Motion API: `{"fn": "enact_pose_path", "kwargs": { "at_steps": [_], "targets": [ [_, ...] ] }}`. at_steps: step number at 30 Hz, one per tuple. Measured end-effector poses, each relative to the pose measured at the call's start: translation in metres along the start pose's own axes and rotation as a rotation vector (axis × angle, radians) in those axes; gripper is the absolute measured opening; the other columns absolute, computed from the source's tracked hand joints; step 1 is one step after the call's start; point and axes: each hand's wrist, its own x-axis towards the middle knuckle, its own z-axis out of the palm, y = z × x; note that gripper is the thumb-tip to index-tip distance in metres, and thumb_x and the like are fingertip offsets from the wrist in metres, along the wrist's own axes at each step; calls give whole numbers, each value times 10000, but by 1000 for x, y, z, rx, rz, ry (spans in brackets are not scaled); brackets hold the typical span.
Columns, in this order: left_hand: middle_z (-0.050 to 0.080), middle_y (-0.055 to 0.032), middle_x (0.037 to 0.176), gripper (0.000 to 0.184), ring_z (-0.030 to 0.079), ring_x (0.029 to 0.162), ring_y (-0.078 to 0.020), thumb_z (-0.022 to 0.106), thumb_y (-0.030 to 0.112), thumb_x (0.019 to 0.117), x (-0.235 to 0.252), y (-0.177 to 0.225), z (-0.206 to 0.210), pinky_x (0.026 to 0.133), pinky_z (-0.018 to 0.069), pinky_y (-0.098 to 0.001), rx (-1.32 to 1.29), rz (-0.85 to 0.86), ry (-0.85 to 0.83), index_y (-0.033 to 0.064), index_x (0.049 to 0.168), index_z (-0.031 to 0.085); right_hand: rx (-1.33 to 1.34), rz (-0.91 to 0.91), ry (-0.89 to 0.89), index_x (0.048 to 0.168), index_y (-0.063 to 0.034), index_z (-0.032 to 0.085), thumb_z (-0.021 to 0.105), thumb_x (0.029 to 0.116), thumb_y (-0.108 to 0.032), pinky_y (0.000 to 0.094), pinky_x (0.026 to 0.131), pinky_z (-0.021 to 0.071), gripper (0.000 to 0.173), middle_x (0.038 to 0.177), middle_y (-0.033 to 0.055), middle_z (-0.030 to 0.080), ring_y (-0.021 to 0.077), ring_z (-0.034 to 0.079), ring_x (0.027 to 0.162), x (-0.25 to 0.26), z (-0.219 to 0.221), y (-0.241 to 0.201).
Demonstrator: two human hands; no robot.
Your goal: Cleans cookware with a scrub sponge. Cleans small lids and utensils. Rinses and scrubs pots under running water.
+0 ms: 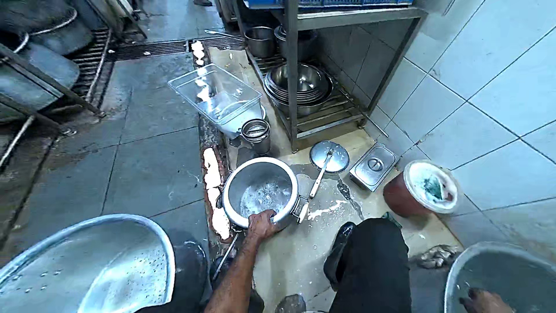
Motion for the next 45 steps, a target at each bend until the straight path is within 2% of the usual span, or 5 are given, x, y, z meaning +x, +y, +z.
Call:
{"fn": "enact_pose_path", "kwargs": {
  "at_steps": [9, 15, 23, 38, 45],
  "targets": [
    [648, -146, 1359, 504, 601, 1285, -319, 593, 444, 987, -5, 36, 12, 1091, 425, -564, -20, -90, -27, 102, 1356, 621, 654, -668, 582, 1103, 15, 722, 664, 980, -179, 591, 870, 570, 237, 1083, 226, 721, 375, 717, 977, -36, -126, -156],
    [670, -163, 1309, 523, 613, 1260, -339, 662, 498, 934, -7, 14, -8, 1078, 447, -571, -50, -84, -80, 111, 1287, 674, 678, -967, 381, 1072, -63, 765, 694, 965, -232, 496, 903, 597, 212, 1154, 121, 736, 265, 720, 1042, -98, -131, -305],
    [718, -148, 1014, 417, 682, 1001, -320, 786, 450, 882, -27, 18, -81, 925, 527, -577, -243, -3, 58, 71, 1052, 744, 344, -838, -123, 1184, -110, 727, 558, 1025, -375, 521, 1001, 511, 353, 1185, 125, 717, 296, 665, 1160, -112, -105, -380],
    [731, -209, 1079, 532, 682, 1092, -386, 623, 558, 983, 57, -38, -127, 998, 499, -612, -184, -15, 286, 59, 1111, 756, 1476, 43, -672, 1294, -45, 641, 375, 1089, -553, 504, 779, 543, 609, 1132, 173, 696, 299, 667, 979, -44, 100, -486],
    [737, -168, 958, 557, 706, 966, -355, 574, 608, 978, 84, -47, -132, 901, 531, -616, -167, 23, 344, 89, 1038, 766, 1764, 173, -762, 1407, -137, 586, 341, 1059, -625, 533, 916, 521, 647, 1342, 120, 658, 274, 634, 1181, -29, 121, -525]
  ]
}}
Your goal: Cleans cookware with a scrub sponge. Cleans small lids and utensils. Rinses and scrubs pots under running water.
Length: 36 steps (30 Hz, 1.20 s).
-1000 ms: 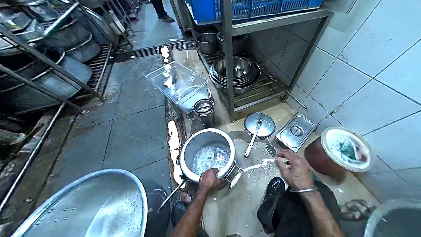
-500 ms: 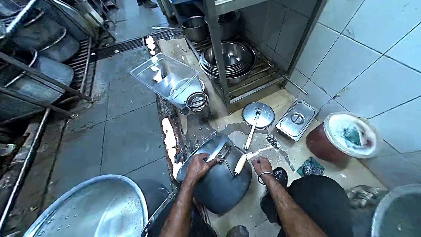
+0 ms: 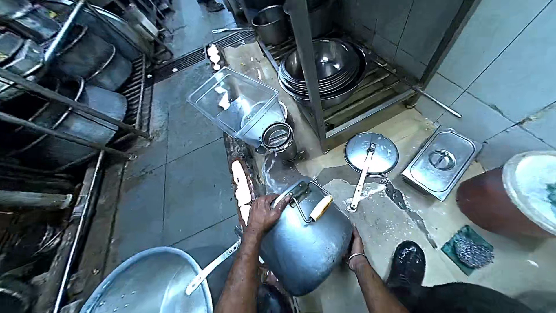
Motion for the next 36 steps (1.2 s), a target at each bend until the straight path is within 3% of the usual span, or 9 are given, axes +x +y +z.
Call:
{"fn": "enact_pose_path", "kwargs": {
  "at_steps": [8, 14, 20, 22, 25, 28, 32, 34, 36],
  "targets": [
    [752, -146, 962, 605, 721, 950, -336, 504, 633, 967, 36, 5, 1, 877, 541, -612, 52, 21, -21, 103, 1079, 774, -41, -184, 112, 1487, -16, 473, 228, 1140, -339, 501, 1110, 425, 534, 1479, 209, 533, 295, 516, 1353, 23, 28, 4],
    [729, -146, 908, 531, 705, 910, -344, 537, 584, 997, 62, 15, 0, 834, 534, -610, 77, 6, -68, 102, 1036, 755, -159, -117, 75, 1619, -88, 313, 204, 1148, -324, 481, 1241, 287, 537, 1654, 146, 360, 266, 350, 1525, 62, 24, 12],
    [730, -180, 1103, 619, 682, 1097, -370, 508, 659, 993, 112, 23, 1, 964, 507, -623, 138, -117, -202, 111, 1139, 755, -8, -129, 52, 1542, -117, 426, 121, 1115, -514, 520, 1080, 478, 657, 1492, 164, 545, 291, 543, 1351, 55, 42, 9],
    [726, -181, 1068, 606, 684, 1058, -369, 555, 651, 976, 130, 21, 1, 948, 510, -626, 81, -151, -230, 88, 1086, 751, 43, -84, 132, 1370, -126, 562, 158, 1095, -583, 500, 789, 541, 669, 1172, 151, 669, 263, 647, 994, 60, 50, 13],
    [712, -221, 1081, 586, 676, 1052, -408, 652, 604, 944, 141, 18, 0, 937, 504, -655, -40, -211, -238, 50, 1124, 720, 89, -64, 93, 1529, -144, 449, 147, 1088, -600, 556, 1043, 484, 702, 1458, 159, 570, 302, 571, 1302, 42, 51, 16],
    [680, -276, 1063, 581, 653, 1021, -443, 701, 532, 941, 156, 9, -7, 904, 496, -662, -105, -210, -218, -28, 1092, 687, 146, -16, 151, 1497, -139, 468, 166, 1084, -607, 553, 986, 504, 694, 1416, 164, 588, 306, 589, 1251, 6, 69, -1],
    [655, -306, 1131, 589, 628, 1096, -443, 692, 484, 964, 178, 6, -5, 980, 464, -632, -134, -258, -252, -85, 1112, 663, 85, 16, 312, 1059, -64, 610, 200, 1015, -749, 442, 532, 474, 799, 807, 141, 619, 258, 580, 645, 17, 59, 4],
    [659, -314, 1152, 602, 629, 1125, -453, 664, 499, 980, 187, -4, -6, 1000, 456, -641, -109, -302, -226, -87, 1122, 674, 17, 5, 313, 1060, -56, 603, 191, 1025, -734, 439, 558, 488, 794, 817, 134, 610, 252, 587, 673, 14, 64, -6],
    [652, -318, 1199, 587, 616, 1179, -463, 629, 489, 1006, 197, -15, -11, 1026, 442, -653, -62, -330, -198, -79, 1146, 675, -36, -19, 287, 1336, -54, 593, 202, 1037, -710, 561, 831, 528, 820, 1206, 206, 658, 329, 640, 1055, 8, 73, -18]
  ]
}}
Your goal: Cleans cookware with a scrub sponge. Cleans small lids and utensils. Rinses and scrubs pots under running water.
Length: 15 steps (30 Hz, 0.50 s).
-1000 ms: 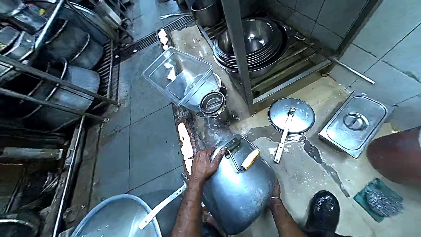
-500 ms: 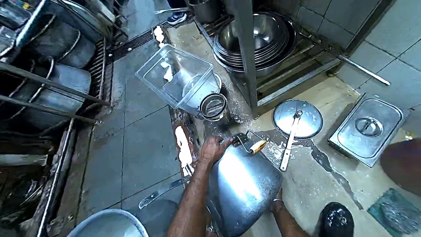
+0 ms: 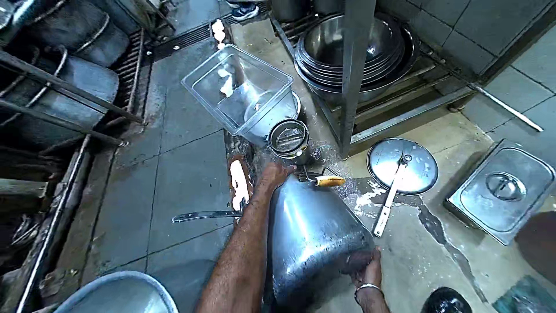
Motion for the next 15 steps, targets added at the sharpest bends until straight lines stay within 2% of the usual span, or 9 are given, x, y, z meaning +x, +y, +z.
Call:
{"fn": "enact_pose_path", "kwargs": {
  "at_steps": [1, 2, 5, 8, 11, 15],
  "targets": [
    [648, -313, 1228, 566, 609, 1205, -464, 614, 476, 1019, 7, -3, -2, 1038, 441, -660, 22, -8, 16, -68, 1160, 680, -10, -27, 0, 1417, -48, 557, 211, 1047, -691, 615, 944, 486, 819, 1356, 231, 610, 367, 595, 1215, -2, 3, -2],
    [647, -315, 1237, 546, 608, 1210, -469, 605, 457, 1028, 14, -9, -2, 1035, 443, -667, 35, -18, 26, -66, 1159, 684, -11, -69, 13, 1424, -46, 556, 226, 1058, -670, 623, 995, 470, 795, 1401, 227, 591, 365, 574, 1273, 0, 6, 1],
    [658, -322, 1170, 471, 626, 1151, -474, 589, 382, 1049, 21, -22, 0, 999, 460, -662, 2, -41, 63, -78, 1086, 683, 82, -203, -54, 1472, -107, 532, 227, 1083, -606, 523, 1086, 472, 702, 1452, 142, 587, 248, 570, 1326, 12, 11, 13],
    [667, -313, 1142, 434, 634, 1120, -465, 611, 350, 1042, 15, -29, 2, 978, 468, -653, -66, -104, 83, -76, 1082, 686, 237, -154, -203, 1519, -201, 457, 197, 1054, -666, 497, 1015, 525, 707, 1432, 83, 599, 196, 599, 1273, 18, 7, 25],
    [678, -290, 1113, 412, 645, 1081, -447, 631, 366, 1026, 13, -30, 6, 939, 483, -656, -97, -133, 100, -37, 1071, 701, 311, -155, -305, 1497, -182, 430, 213, 1046, -667, 440, 929, 577, 697, 1329, 54, 640, 150, 647, 1166, 21, -3, 35],
    [666, -293, 1195, 429, 635, 1157, -441, 594, 366, 1037, 13, -28, 2, 986, 482, -638, -45, -162, 87, -42, 1127, 689, 360, -195, -369, 1445, -169, 450, 275, 1061, -612, 353, 884, 603, 612, 1214, 9, 684, 81, 680, 1077, 12, -6, 26]
  ]
}}
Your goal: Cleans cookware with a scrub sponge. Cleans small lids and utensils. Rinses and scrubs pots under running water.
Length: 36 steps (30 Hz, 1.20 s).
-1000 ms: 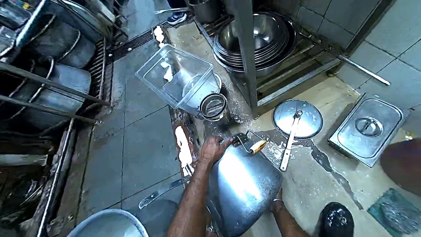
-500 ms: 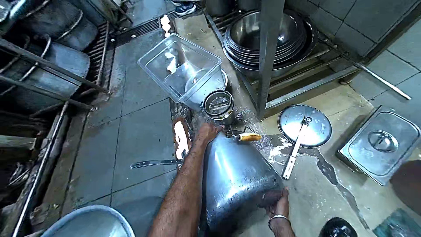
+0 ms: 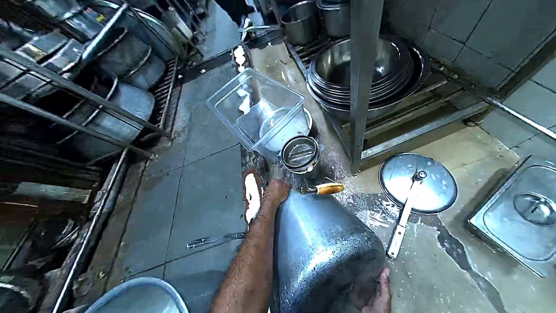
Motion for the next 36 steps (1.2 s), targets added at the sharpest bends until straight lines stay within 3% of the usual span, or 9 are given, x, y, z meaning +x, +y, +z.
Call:
{"fn": "enact_pose_path", "kwargs": {
  "at_steps": [4, 6, 10, 13, 18, 20, 26, 32, 36],
  "targets": [
    [618, -298, 1327, 487, 574, 1292, -428, 499, 361, 1080, 9, -24, 10, 1091, 437, -585, 138, -4, -78, -75, 1219, 665, -325, -27, 56, 1528, -112, 446, 314, 1088, -551, 420, 1075, 495, 636, 1456, 85, 576, 146, 572, 1299, -6, 12, -47],
    [558, -315, 1408, 508, 505, 1368, -439, 474, 338, 1093, 4, -42, 26, 1147, 384, -572, 101, -10, -107, -99, 1318, 603, -620, -29, 109, 1427, -29, 568, 354, 1071, -592, 499, 1106, 464, 700, 1415, 177, 609, 240, 579, 1317, -1, 18, -81],
    [600, -275, 1372, 524, 551, 1326, -396, 436, 388, 1101, -3, -71, 75, 1116, 417, -568, -24, -107, -204, -58, 1292, 635, -1081, -116, 79, 1088, 17, 734, 415, 1039, -634, 572, 926, 537, 727, 1045, 219, 734, 320, 707, 1019, 14, 22, -130],
    [609, -278, 1352, 507, 567, 1301, -391, 460, 374, 1098, -7, -81, 98, 1100, 429, -556, -137, -161, -228, -65, 1282, 636, -1258, -148, 62, 1019, 0, 736, 426, 1017, -672, 591, 880, 529, 739, 981, 209, 727, 339, 704, 968, 23, 26, -144],
    [531, -251, 1469, 449, 489, 1396, -323, 424, 245, 1112, -77, -68, 65, 1169, 372, -445, -189, -113, -198, -67, 1418, 528, -1508, -166, 81, 1074, -27, 729, 363, 980, -761, 634, 843, 520, 825, 992, 223, 730, 400, 704, 976, 21, 52, -140],
    [518, -185, 1505, 462, 476, 1417, -241, 392, 274, 1118, -92, -83, 67, 1186, 373, -367, -208, -32, -184, -5, 1468, 502, -1533, -180, 79, 1069, -46, 732, 365, 960, -789, 627, 837, 522, 836, 983, 211, 731, 387, 707, 966, 22, 55, -140],
    [571, -276, 1417, 499, 519, 1371, -376, 434, 337, 1112, -11, -117, 114, 1150, 389, -516, -105, -202, -252, -78, 1332, 602, -1473, -218, 64, 1025, -63, 746, 405, 952, -784, 622, 814, 523, 801, 935, 192, 731, 366, 709, 920, 25, 44, -139],
    [652, -240, 1232, 519, 639, 1138, -345, 425, 430, 1099, -46, -93, 108, 965, 513, -561, -497, -257, -200, -13, 1258, 644, -1321, -278, 29, 986, -14, 749, 362, 1016, -690, 623, 877, 512, 779, 964, 208, 732, 354, 704, 965, 42, 4, -151],
    [648, -220, 1224, 551, 637, 1127, -325, 342, 447, 1117, -84, -58, 88, 950, 520, -544, -530, -210, -257, 3, 1279, 626, -1115, -252, 80, 1075, 23, 746, 323, 1079, -578, 551, 960, 521, 735, 1045, 216, 738, 290, 705, 1039, 40, -21, -159]
  ]
}}
